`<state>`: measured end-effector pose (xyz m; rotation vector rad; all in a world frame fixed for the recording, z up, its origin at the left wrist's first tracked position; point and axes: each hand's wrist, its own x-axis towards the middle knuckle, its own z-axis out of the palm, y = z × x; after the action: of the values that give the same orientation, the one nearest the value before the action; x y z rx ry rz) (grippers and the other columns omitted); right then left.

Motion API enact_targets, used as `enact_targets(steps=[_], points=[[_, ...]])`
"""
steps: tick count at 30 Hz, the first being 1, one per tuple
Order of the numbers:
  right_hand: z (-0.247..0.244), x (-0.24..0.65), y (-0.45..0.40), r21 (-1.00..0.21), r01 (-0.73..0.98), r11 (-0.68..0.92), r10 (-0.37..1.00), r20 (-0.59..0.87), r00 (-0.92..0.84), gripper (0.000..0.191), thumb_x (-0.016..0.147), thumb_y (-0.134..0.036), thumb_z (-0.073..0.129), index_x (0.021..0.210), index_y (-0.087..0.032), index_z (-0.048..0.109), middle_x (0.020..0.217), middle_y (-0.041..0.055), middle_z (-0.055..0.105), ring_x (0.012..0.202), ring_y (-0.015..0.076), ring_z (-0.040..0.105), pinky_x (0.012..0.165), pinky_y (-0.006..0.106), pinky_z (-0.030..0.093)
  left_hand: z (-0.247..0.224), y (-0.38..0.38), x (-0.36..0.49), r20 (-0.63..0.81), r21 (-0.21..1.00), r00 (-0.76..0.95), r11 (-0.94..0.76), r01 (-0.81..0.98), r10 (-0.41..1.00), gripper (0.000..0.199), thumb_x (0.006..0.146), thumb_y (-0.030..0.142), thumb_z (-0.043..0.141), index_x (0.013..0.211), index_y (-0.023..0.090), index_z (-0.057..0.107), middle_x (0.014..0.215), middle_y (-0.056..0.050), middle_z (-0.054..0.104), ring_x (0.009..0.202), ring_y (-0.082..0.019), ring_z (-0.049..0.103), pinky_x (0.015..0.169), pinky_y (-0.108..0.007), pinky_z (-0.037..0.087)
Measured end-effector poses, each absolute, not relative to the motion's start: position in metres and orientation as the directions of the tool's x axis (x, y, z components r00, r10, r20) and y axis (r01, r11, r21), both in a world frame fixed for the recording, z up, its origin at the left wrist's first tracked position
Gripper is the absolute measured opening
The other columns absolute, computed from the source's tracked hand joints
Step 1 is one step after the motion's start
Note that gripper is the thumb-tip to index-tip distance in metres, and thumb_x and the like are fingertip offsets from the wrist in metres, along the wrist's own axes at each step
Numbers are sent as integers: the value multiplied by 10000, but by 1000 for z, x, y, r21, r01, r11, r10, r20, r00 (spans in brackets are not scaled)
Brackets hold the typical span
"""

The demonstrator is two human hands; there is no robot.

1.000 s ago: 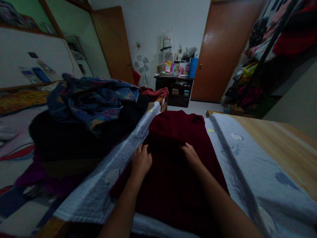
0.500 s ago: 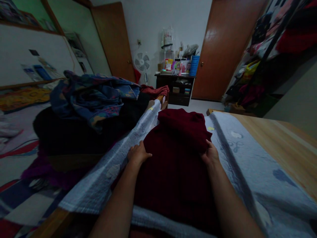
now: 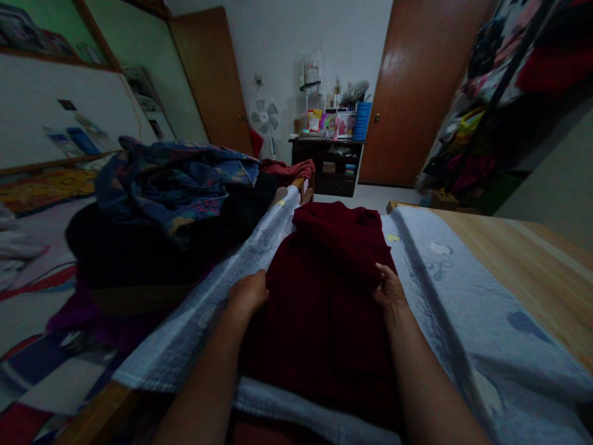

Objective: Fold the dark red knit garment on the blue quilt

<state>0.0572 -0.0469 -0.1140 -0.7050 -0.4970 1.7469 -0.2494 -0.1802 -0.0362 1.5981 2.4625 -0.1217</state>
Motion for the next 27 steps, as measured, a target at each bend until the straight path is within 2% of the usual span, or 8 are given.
enact_targets(steps=[3, 8, 11, 15, 20, 23, 27], points=[[-115, 57, -48, -654, -703, -279, 960, -205, -191, 349, 674, -169, 615, 1020, -201, 642, 893, -2, 748, 869, 204, 708, 850, 389, 580, -32, -186, -239, -209, 105, -289, 315, 943, 934, 280, 796, 212, 550, 1073, 187, 578, 1061, -134, 695, 995, -284, 656, 802, -350, 477], [-114, 56, -50, -658, -710, -250, 968, -172, -181, 389, 654, -140, 636, 1036, -217, 632, 932, -15, 742, 870, 191, 705, 870, 393, 569, -35, -184, -224, -148, 477, -63, 127, 870, 987, 371, 761, 152, 551, 1124, 216, 591, 1182, -66, 665, 1096, -222, 611, 929, -300, 446], [-109, 56, -50, -666, -716, -209, 978, -124, -169, 408, 661, -127, 636, 1056, -223, 622, 967, -11, 736, 890, 193, 700, 878, 410, 563, -39, -180, -219, -117, 639, -50, 113, 761, 992, 430, 761, 183, 557, 1189, 215, 581, 1227, -58, 650, 1123, -224, 600, 969, -319, 442], [-94, 58, -50, -655, -743, -135, 989, -38, -146, 410, 676, -120, 616, 1074, -220, 615, 1009, -4, 727, 928, 183, 691, 889, 385, 556, -39, -177, -208, -112, 768, -74, 134, 626, 991, 502, 760, 193, 550, 1261, 169, 544, 1296, -71, 609, 1175, -213, 575, 1000, -306, 435], [-65, 68, -47, -647, -762, -26, 995, 58, -83, 406, 674, -100, 598, 1062, -216, 620, 953, -10, 731, 858, 172, 701, 848, 373, 574, -42, -177, -183, -83, 816, -48, 95, 570, 995, 555, 778, 198, 521, 1328, 128, 488, 1347, -97, 565, 1231, -210, 530, 1057, -310, 389], [-50, 79, -43, -634, -770, 74, 995, 98, 15, 399, 659, -63, 571, 1027, -207, 628, 909, -19, 728, 802, 163, 702, 804, 364, 593, -49, -180, -166, -70, 777, -38, 79, 624, 997, 594, 788, 205, 497, 1373, 120, 447, 1397, -105, 516, 1280, -208, 483, 1098, -307, 342], [-40, 99, -37, -588, -797, 137, 989, 35, 144, 369, 657, -51, 519, 991, -164, 629, 847, -2, 722, 750, 147, 701, 753, 304, 604, -61, -187, -146, -95, 693, 14, 56, 718, 995, 619, 798, 194, 452, 1405, 82, 410, 1442, -125, 458, 1337, -212, 414, 1141, -313, 281]])
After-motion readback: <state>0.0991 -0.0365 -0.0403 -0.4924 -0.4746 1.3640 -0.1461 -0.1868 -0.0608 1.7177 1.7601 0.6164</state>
